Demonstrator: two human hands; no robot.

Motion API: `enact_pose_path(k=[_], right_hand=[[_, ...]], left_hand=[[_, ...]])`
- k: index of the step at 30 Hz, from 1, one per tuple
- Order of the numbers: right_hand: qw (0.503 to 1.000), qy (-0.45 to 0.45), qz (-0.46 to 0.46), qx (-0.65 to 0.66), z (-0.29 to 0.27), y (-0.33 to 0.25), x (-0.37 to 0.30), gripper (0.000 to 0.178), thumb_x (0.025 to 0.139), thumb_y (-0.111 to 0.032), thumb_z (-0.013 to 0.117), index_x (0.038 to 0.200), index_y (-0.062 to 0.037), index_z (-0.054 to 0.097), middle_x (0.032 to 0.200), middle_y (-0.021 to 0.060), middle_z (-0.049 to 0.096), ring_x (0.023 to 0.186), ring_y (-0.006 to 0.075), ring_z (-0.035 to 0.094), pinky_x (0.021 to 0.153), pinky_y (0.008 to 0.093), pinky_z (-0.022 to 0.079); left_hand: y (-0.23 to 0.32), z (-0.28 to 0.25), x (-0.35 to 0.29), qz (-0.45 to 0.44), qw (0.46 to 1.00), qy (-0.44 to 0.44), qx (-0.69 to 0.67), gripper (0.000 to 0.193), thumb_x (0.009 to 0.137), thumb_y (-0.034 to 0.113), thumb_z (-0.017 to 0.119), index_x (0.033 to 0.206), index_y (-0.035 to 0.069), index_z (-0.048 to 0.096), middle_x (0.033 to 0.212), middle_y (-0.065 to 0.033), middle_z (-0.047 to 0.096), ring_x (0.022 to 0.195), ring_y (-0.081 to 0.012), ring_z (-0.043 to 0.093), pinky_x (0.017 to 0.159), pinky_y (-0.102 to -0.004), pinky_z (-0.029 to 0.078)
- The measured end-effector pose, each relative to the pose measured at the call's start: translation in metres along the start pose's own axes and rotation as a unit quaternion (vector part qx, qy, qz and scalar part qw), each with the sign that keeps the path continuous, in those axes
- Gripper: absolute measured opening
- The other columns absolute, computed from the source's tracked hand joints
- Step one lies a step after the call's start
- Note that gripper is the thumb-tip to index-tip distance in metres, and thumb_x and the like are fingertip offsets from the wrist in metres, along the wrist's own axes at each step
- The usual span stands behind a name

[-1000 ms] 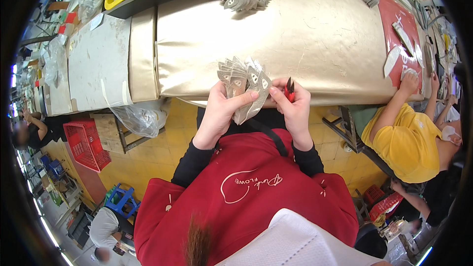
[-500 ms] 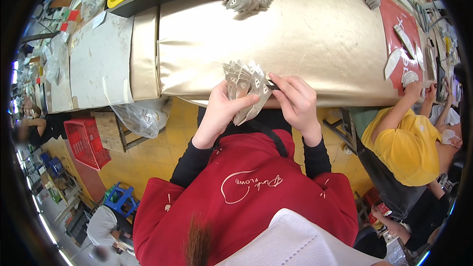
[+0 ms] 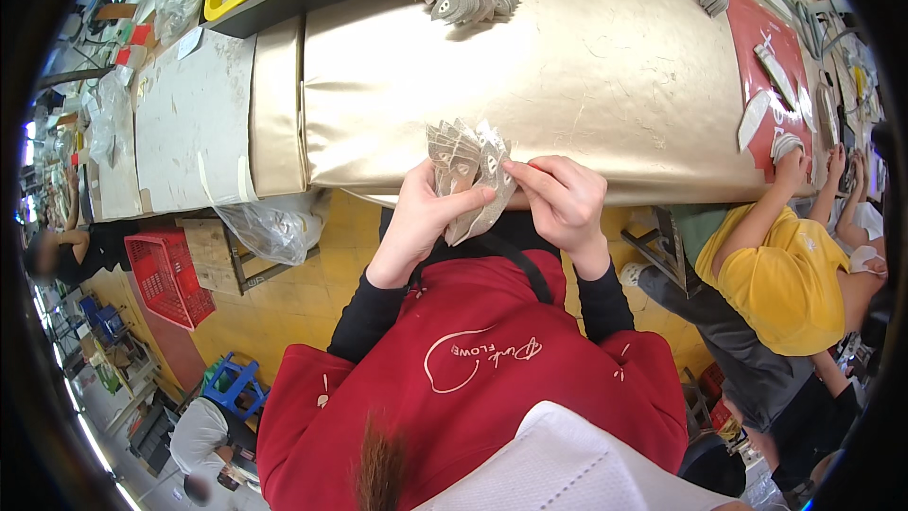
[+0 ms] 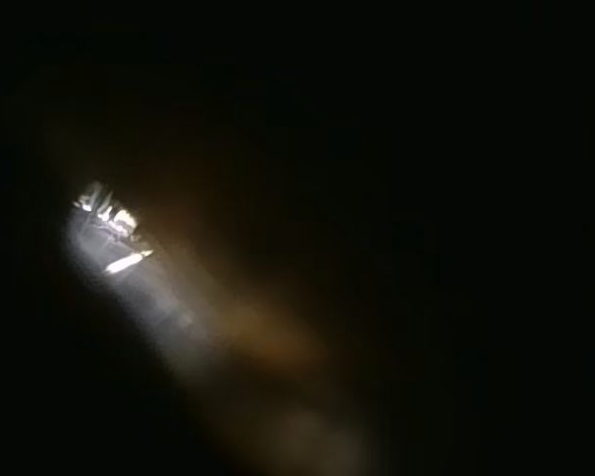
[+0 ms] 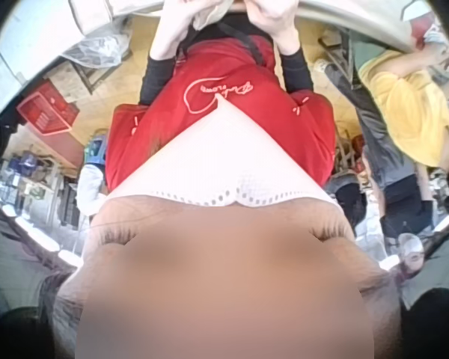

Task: The person uses red-handled scissors to trim edges and remove loose threads from small beige fabric pieces. They handle the pieces one at a time, turning them over and cutting along the edges, then place the trimmed pieces on the table.

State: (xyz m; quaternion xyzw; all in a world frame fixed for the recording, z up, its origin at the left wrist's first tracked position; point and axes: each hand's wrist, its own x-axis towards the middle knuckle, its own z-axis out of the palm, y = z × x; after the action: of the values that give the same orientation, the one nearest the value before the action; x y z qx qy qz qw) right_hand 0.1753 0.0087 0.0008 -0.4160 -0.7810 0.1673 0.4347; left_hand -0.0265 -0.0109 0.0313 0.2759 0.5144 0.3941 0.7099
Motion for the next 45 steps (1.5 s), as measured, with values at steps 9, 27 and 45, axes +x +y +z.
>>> enact_pose_path(k=[9,27,45], right_hand=[[0.989,0.009,0.111,0.097,-0.004,-0.007,0.001,0.030,0.079,0.004,0.071,0.107,-0.0053,0.073,0.080,0.0073,0.068,0.066,0.0180,0.065,0.057,0.0287,0.051],[0.884,-0.050,0.384,0.262,-0.008,-0.012,-0.007,0.039,0.093,0.000,0.062,0.132,0.0008,0.058,0.100,0.0004,0.061,0.076,0.0051,0.051,0.069,0.0175,0.041],[0.995,-0.083,0.049,0.033,-0.010,-0.019,0.017,0.042,0.078,0.004,0.068,0.118,-0.0039,0.072,0.086,0.0117,0.068,0.065,0.0235,0.064,0.057,0.0318,0.050]], left_hand=[[0.001,-0.002,0.002,-0.030,0.998,-0.013,-0.055,0.042,0.082,0.005,0.079,0.118,-0.004,0.060,0.106,-0.0099,0.069,0.092,-0.0134,0.068,0.081,-0.0289,0.055],[-0.002,-0.008,0.004,-0.016,0.992,-0.011,-0.126,0.034,0.089,0.003,0.069,0.121,-0.004,0.058,0.109,-0.0110,0.069,0.096,-0.0159,0.069,0.085,-0.0301,0.056],[-0.003,-0.004,0.000,0.012,1.000,-0.003,-0.020,0.033,0.085,0.005,0.074,0.115,-0.003,0.061,0.105,-0.0077,0.070,0.092,-0.0116,0.067,0.083,-0.0277,0.054]])
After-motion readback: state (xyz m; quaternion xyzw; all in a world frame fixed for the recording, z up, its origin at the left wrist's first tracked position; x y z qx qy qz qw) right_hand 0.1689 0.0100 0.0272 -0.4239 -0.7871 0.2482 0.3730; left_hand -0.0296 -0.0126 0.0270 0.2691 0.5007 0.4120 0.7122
